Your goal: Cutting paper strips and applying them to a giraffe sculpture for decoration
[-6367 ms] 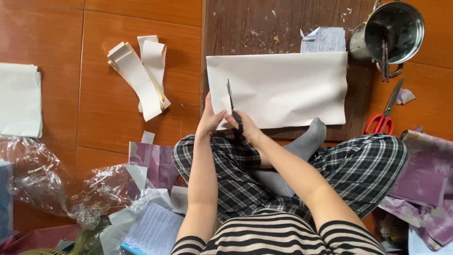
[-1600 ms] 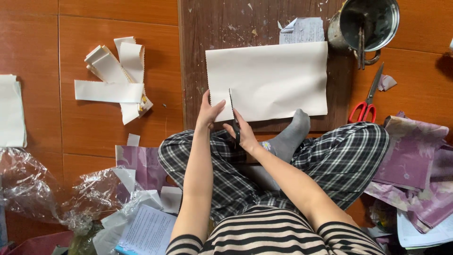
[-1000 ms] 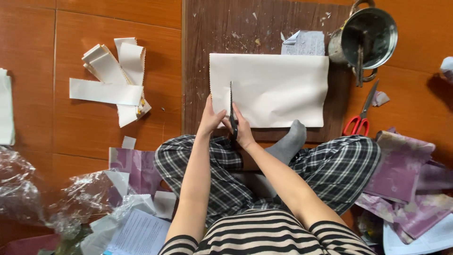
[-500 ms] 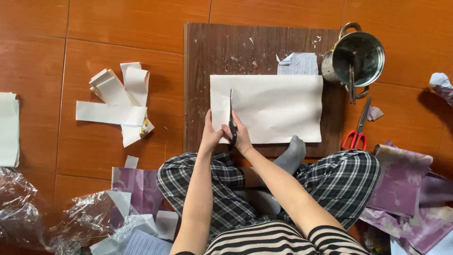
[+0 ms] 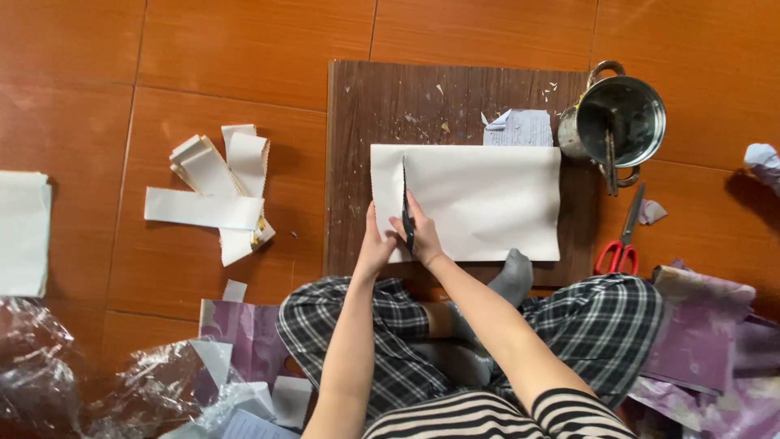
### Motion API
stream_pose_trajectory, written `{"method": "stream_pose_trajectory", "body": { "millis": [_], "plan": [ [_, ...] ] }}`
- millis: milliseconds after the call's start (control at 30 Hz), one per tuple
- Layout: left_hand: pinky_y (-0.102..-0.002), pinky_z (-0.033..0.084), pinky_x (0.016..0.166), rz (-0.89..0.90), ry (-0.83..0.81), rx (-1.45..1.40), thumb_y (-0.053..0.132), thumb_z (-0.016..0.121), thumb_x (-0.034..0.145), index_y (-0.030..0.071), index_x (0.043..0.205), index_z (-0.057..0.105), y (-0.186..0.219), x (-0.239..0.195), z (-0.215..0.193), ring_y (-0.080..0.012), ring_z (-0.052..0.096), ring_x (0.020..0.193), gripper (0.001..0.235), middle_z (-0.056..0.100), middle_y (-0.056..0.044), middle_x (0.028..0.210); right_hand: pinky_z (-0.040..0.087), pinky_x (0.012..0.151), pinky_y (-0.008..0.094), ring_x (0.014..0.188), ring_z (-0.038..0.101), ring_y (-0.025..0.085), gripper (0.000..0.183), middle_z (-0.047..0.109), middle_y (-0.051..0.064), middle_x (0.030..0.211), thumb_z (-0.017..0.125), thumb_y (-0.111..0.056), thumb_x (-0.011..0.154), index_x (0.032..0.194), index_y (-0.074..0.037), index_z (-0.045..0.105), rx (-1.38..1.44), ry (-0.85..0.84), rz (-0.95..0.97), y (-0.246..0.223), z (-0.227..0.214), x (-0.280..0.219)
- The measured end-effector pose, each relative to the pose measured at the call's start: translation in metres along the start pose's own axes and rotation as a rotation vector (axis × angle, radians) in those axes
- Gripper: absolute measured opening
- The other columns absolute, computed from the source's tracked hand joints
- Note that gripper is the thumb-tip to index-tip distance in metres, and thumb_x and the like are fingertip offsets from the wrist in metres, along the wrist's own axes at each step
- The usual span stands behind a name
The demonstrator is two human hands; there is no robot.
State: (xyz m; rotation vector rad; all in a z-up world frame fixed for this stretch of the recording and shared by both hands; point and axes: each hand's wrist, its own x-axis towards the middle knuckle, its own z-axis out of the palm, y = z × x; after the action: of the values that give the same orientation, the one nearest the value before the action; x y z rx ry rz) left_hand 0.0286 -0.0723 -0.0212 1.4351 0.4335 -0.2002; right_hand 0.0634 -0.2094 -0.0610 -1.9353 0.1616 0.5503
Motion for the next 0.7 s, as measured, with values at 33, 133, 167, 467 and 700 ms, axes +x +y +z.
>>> {"method": "stream_pose_trajectory", "body": {
  "millis": [33, 133, 167, 467, 700],
  "plan": [
    [-0.068, 0.037, 0.122, -0.002, 0.005, -0.010, -0.003, 0.075, 0.079, 0.004, 0.175, 0.018, -0.006, 0.001, -0.001, -0.0590, 0.037, 0.154, 0.112, 0.037, -0.044, 0.166, 0.051, 0.115, 0.059, 0.135, 0.062, 0.053, 0.096, 0.066, 0.035, 0.144, 0.076, -0.066, 0.094, 0.174, -0.032, 0.036, -0.010, -0.005, 0.001, -0.015, -0.005, -0.005],
    [-0.065, 0.040, 0.122, 0.063, -0.016, 0.034, -0.003, 0.071, 0.076, 0.001, 0.173, 0.024, -0.016, 0.007, -0.012, -0.0540, 0.040, 0.155, 0.108, 0.040, -0.042, 0.165, 0.051, 0.115, 0.057, 0.139, 0.059, 0.051, 0.097, 0.062, 0.032, 0.151, 0.073, -0.070, 0.093, 0.173, -0.031, 0.035, -0.024, -0.051, -0.029, -0.058, -0.016, -0.012],
    [-0.064, 0.041, 0.121, 0.074, -0.013, -0.017, -0.005, 0.072, 0.076, 0.000, 0.173, 0.026, -0.018, 0.006, -0.015, -0.0514, 0.044, 0.152, 0.108, 0.045, -0.041, 0.161, 0.043, 0.122, 0.060, 0.145, 0.050, 0.054, 0.098, 0.053, 0.036, 0.157, 0.076, -0.064, 0.095, 0.172, -0.019, 0.035, 0.030, -0.087, -0.083, -0.068, -0.020, -0.013],
    [-0.065, 0.041, 0.119, 0.133, -0.076, -0.167, -0.005, 0.082, 0.082, 0.005, 0.174, 0.027, -0.056, 0.016, -0.025, -0.0463, 0.049, 0.146, 0.107, 0.050, -0.038, 0.158, 0.041, 0.121, 0.055, 0.145, 0.051, 0.044, 0.101, 0.044, 0.031, 0.167, 0.078, -0.064, 0.095, 0.174, -0.019, 0.034, 0.164, -0.008, -0.078, -0.034, -0.009, 0.029],
    [-0.061, 0.032, 0.127, 0.159, -0.134, -0.124, -0.008, 0.077, 0.086, 0.005, 0.175, 0.027, -0.079, 0.031, -0.033, -0.0445, 0.040, 0.155, 0.103, 0.045, -0.036, 0.164, 0.047, 0.122, 0.053, 0.148, 0.050, 0.050, 0.093, 0.043, 0.029, 0.169, 0.088, -0.050, 0.096, 0.170, -0.015, 0.044, 0.181, -0.004, -0.152, -0.003, -0.015, 0.058]
  ]
}}
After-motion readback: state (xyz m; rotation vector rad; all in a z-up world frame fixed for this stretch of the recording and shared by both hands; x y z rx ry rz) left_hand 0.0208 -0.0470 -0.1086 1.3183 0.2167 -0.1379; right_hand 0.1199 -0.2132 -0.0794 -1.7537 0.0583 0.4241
